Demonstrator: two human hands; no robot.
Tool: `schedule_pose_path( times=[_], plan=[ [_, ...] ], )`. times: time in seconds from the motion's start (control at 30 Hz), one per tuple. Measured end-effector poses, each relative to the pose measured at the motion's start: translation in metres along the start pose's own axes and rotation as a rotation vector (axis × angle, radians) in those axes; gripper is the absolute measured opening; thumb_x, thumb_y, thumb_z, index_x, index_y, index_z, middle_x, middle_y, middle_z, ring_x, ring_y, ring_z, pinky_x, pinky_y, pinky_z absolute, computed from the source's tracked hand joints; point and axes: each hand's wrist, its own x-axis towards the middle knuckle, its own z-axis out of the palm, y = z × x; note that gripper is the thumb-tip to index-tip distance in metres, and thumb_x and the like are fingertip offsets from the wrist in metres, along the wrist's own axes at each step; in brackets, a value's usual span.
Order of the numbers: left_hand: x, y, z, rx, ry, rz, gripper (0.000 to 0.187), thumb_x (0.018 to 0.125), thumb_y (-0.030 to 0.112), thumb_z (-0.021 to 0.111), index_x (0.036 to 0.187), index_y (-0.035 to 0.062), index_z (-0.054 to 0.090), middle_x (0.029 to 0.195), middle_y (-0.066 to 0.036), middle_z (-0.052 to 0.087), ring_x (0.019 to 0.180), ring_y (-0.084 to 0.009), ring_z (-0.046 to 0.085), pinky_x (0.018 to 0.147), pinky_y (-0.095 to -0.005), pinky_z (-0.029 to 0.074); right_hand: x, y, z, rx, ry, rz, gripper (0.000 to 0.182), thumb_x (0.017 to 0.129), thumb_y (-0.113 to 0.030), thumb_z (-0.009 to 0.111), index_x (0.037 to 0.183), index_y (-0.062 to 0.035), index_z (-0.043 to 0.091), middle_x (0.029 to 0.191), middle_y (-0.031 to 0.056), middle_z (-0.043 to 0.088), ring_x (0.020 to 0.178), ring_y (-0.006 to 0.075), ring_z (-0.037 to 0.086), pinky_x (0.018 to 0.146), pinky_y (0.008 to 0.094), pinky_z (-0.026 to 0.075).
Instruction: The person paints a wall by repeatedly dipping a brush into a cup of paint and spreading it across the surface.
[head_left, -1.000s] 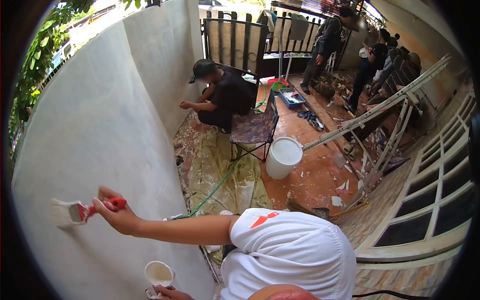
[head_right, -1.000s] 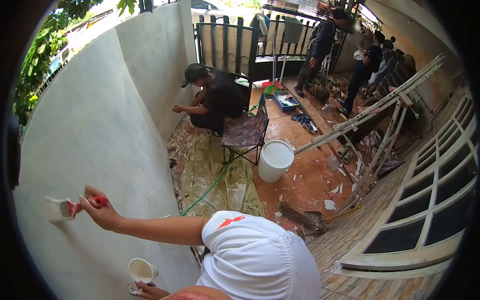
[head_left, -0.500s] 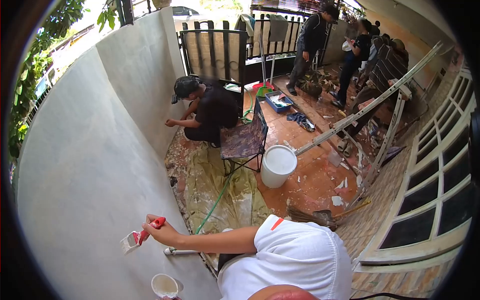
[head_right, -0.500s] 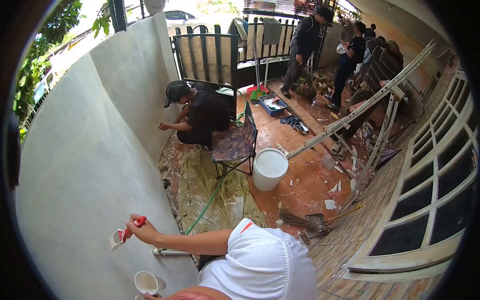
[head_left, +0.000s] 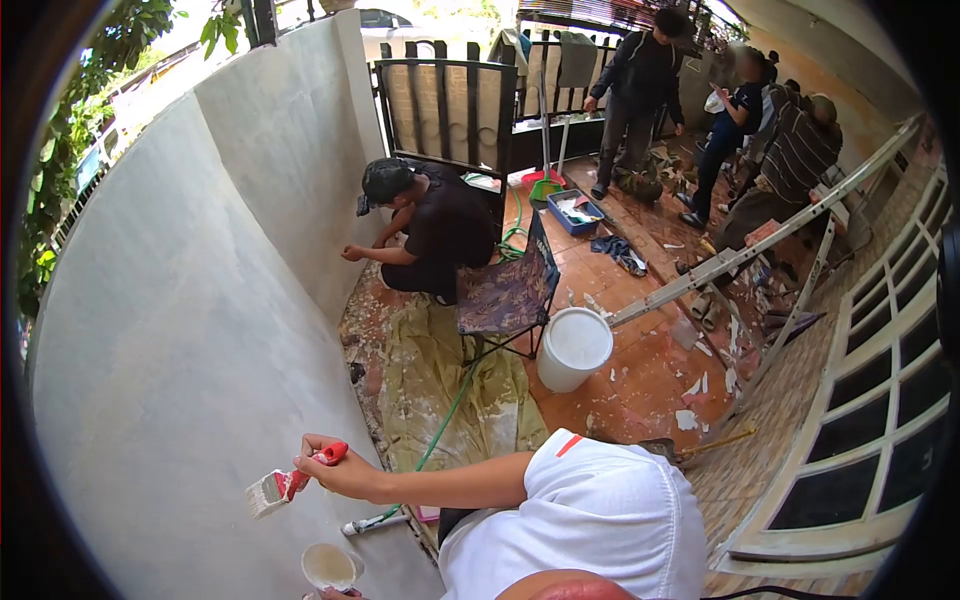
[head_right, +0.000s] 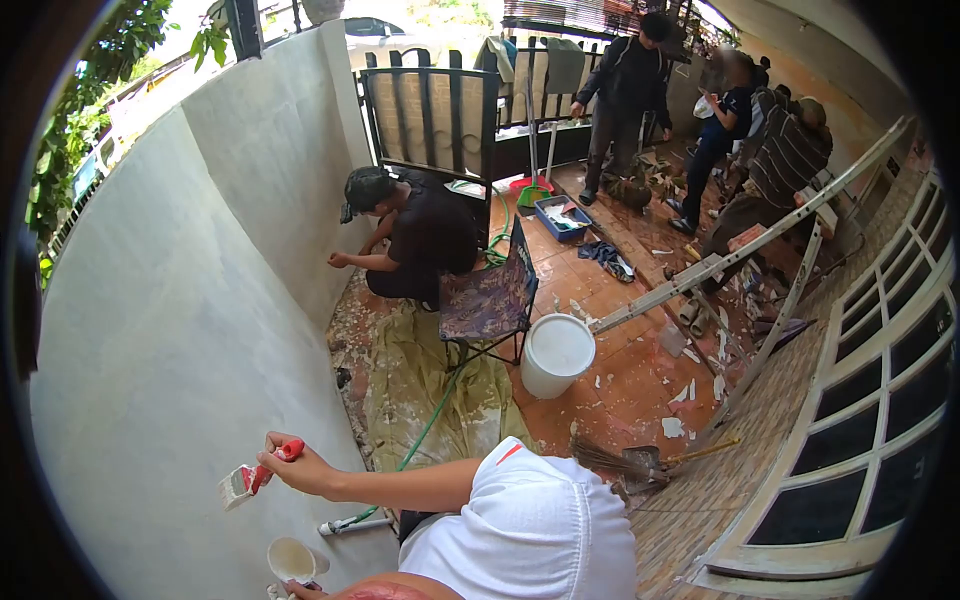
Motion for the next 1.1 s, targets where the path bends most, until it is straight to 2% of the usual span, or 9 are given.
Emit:
schedule_pose_path(
  times=[0.1,0.33,0.4,0.53,0.6,0.77,0.9,1.0,1.1],
  plan=[
    [-0.002,0.0,0.005,0.007,0.05,-0.005,0.05,0.093,0.025,0.048,0.134,0.0044,0.03,0.109,-0.01,0.052,0.084,-0.0155,0.051,0.068,-0.0256,0.041,0.01,-0.018,0.017,-0.003,-0.09,0.043,0.025,0.092,-0.025,0.053,0.075,-0.0094,0.043,0.064,-0.0036,0.045,0.062,0.0046,0.044,0.059,0.0239,0.037],
    [-0.049,0.013,-0.039,-0.008,0.247,-0.129,0.051,0.093,0.024,0.049,0.137,0.0067,0.029,0.114,-0.008,0.052,0.091,-0.0134,0.051,0.069,-0.0242,0.041,0.022,-0.009,0.127,0.395,-0.333,-0.147,0.02,0.093,-0.021,0.053,0.08,-0.0098,0.042,0.061,-0.0051,0.042,0.048,0.0023,0.035,0.043,0.0212,0.029],
    [-0.062,0.02,-0.048,0.009,0.295,-0.158,0.042,0.091,0.022,0.05,0.129,0.0081,0.037,0.101,-0.002,0.056,0.075,-0.0072,0.05,0.056,-0.0201,0.038,0.029,0.04,0.136,0.033,-0.147,-0.558,0.024,0.093,-0.02,0.053,0.074,-0.0083,0.043,0.064,-0.0046,0.042,0.051,0.0022,0.034,0.045,0.0212,0.028],
    [-0.074,0.036,-0.074,-0.078,0.273,-0.047,0.031,0.09,0.009,0.046,0.117,0.0081,0.033,0.087,0.0,0.051,0.062,-0.0028,0.042,0.044,-0.0166,0.032,-0.011,0.105,0.114,-0.06,-0.098,-0.261,0.025,0.095,-0.02,0.051,0.074,-0.0105,0.041,0.058,-0.0021,0.051,0.048,0.0012,0.031,0.042,0.0196,0.025],
    [-0.08,0.036,-0.091,-0.109,0.267,-0.011,0.029,0.089,0.005,0.044,0.116,0.0072,0.031,0.086,-0.001,0.05,0.06,-0.0023,0.04,0.043,-0.0168,0.031,-0.028,0.128,0.093,0.048,-0.115,0.094,0.027,0.095,-0.021,0.05,0.073,-0.0103,0.041,0.059,-0.0003,0.051,0.046,0.0037,0.035,0.042,0.0208,0.027],
    [-0.095,0.048,-0.118,-0.097,0.28,0.005,0.028,0.089,0.003,0.042,0.115,0.0056,0.031,0.087,-0.004,0.054,0.058,-0.0018,0.04,0.044,-0.0163,0.031,-0.05,0.117,0.086,-0.044,0.085,0.315,0.023,0.093,-0.018,0.049,0.073,-0.0095,0.042,0.063,0.003,0.053,0.047,0.0081,0.041,0.045,0.0244,0.032],
    [-0.101,0.051,-0.133,-0.126,0.311,-0.02,0.027,0.089,0.004,0.043,0.114,0.0085,0.033,0.091,-0.006,0.058,0.059,-0.0018,0.041,0.045,-0.0166,0.031,-0.049,0.029,0.126,0.071,-0.139,0.018,0.023,0.093,-0.018,0.048,0.075,-0.0072,0.04,0.076,0.0138,0.064,0.049,0.0105,0.047,0.048,0.0233,0.038],
    [-0.102,0.05,-0.141,-0.129,0.296,-0.009,0.027,0.089,0.003,0.042,0.113,0.0094,0.031,0.09,-0.006,0.057,0.057,-0.0019,0.04,0.043,-0.0164,0.03,-0.057,-0.005,0.156,0.28,-0.203,-0.226,0.023,0.093,-0.019,0.05,0.076,-0.006,0.04,0.071,0.0113,0.062,0.05,0.0105,0.049,0.048,0.0227,0.038],
    [-0.103,0.052,-0.147,-0.144,0.29,-0.004,0.027,0.088,0.001,0.041,0.112,0.0085,0.03,0.084,-0.004,0.053,0.056,-0.002,0.038,0.041,-0.0161,0.03,-0.06,0.015,0.168,0.086,-0.242,-0.322,0.022,0.091,-0.014,0.054,0.076,-0.004,0.041,0.06,0.0021,0.052,0.05,0.0075,0.05,0.043,0.0224,0.036]
  ],
)
